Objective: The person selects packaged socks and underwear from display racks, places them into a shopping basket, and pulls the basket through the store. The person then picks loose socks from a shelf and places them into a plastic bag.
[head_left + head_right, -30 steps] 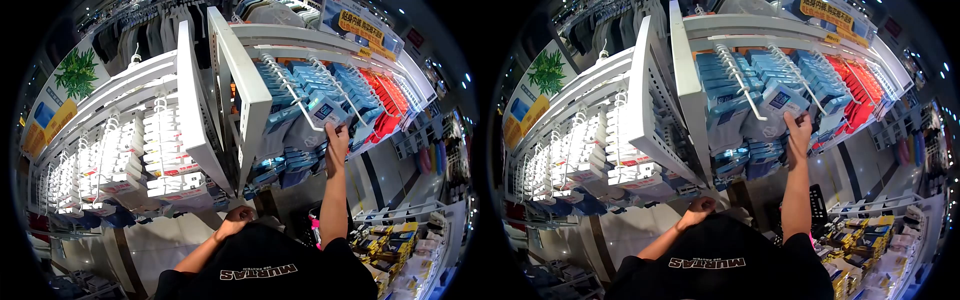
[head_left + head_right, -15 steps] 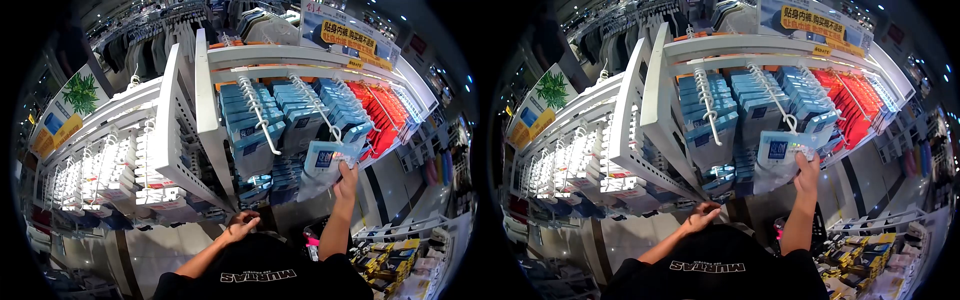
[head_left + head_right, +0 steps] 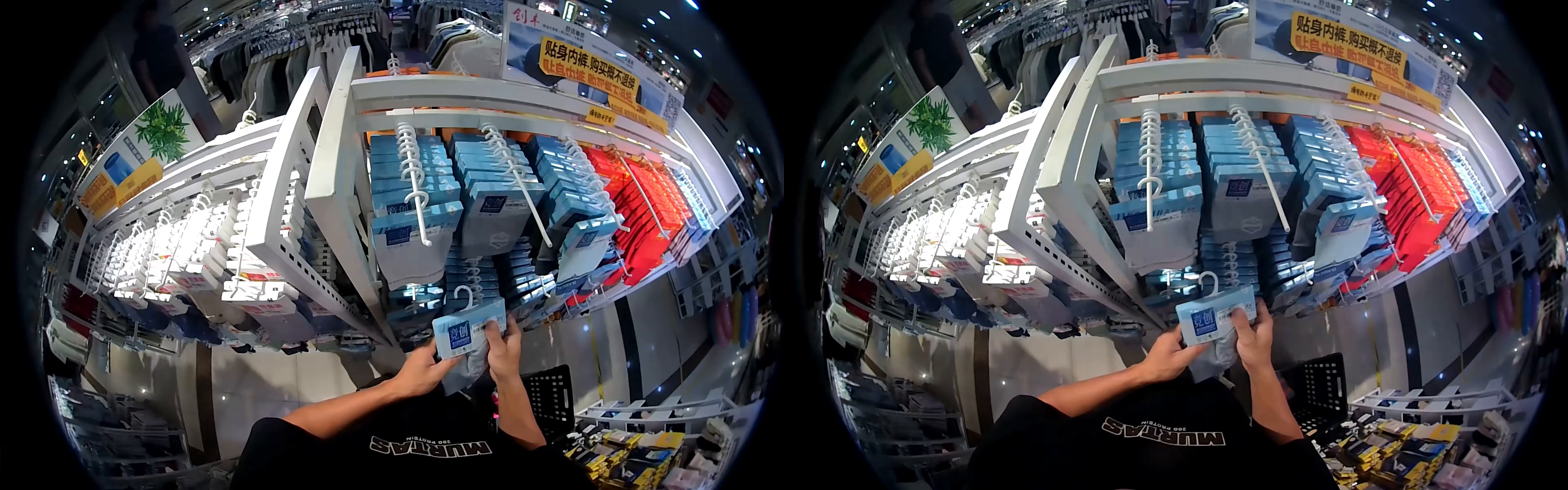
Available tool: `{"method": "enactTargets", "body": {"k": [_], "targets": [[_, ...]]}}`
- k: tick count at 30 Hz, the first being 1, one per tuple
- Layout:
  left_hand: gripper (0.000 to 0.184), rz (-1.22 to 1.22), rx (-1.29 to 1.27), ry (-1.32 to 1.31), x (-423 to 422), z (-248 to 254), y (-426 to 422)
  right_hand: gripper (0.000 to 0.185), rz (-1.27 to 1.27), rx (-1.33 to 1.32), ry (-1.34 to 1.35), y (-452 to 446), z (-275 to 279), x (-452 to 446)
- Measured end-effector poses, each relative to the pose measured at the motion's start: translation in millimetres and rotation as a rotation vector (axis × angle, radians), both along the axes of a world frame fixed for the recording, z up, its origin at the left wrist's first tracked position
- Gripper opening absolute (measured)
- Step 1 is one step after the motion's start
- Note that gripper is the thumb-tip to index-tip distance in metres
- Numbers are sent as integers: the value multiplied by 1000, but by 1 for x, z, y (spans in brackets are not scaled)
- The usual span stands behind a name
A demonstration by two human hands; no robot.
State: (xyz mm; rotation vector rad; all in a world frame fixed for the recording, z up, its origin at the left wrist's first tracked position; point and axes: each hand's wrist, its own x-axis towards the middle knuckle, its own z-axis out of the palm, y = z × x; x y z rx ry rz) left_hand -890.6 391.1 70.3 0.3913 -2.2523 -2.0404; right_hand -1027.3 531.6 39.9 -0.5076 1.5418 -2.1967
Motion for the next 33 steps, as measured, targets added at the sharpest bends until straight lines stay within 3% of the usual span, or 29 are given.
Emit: {"method": "enactTargets", "body": {"k": [2,5,7,8,9,11,12,14,16,19,21,25,27,32,33], "targets": [[40,66,-68,-26,-3,4,5,56,-63,0,129,-3,4,0],[41,64,-67,208,-16,9,13,65,-57,-1,217,-3,0,-3],[43,-13,-27,97,-20,13,22,66,-56,-20,221,-7,-10,-2],[44,-47,-8,77,-19,19,28,63,59,-36,66,-2,-12,-1],[46,-80,11,56,-18,26,34,57,2,151,88,-4,8,0],[54,-107,111,74,-16,24,39,56,327,18,-475,7,-9,-9],[56,-109,112,112,-15,19,39,53,233,-132,-590,-4,4,2],[59,-76,125,144,-13,16,43,51,443,-284,-575,-3,-28,-3],[52,39,-61,181,-13,12,48,53,670,-493,-834,0,-33,-3],[40,79,-61,98,-15,9,47,49,529,-391,-887,-6,-53,12],[30,132,37,129,-15,-4,52,47,606,-408,-793,-7,-61,13],[13,144,8,84,-13,-2,56,49,727,-635,-980,-7,-39,20],[11,174,271,122,-15,-1,59,50,619,-556,-1004,-7,-40,25],[14,68,305,69,-15,-8,57,49,521,-378,-937,4,-42,29],[14,60,325,75,-16,-9,57,46,379,-280,-846,5,-42,32]]}}
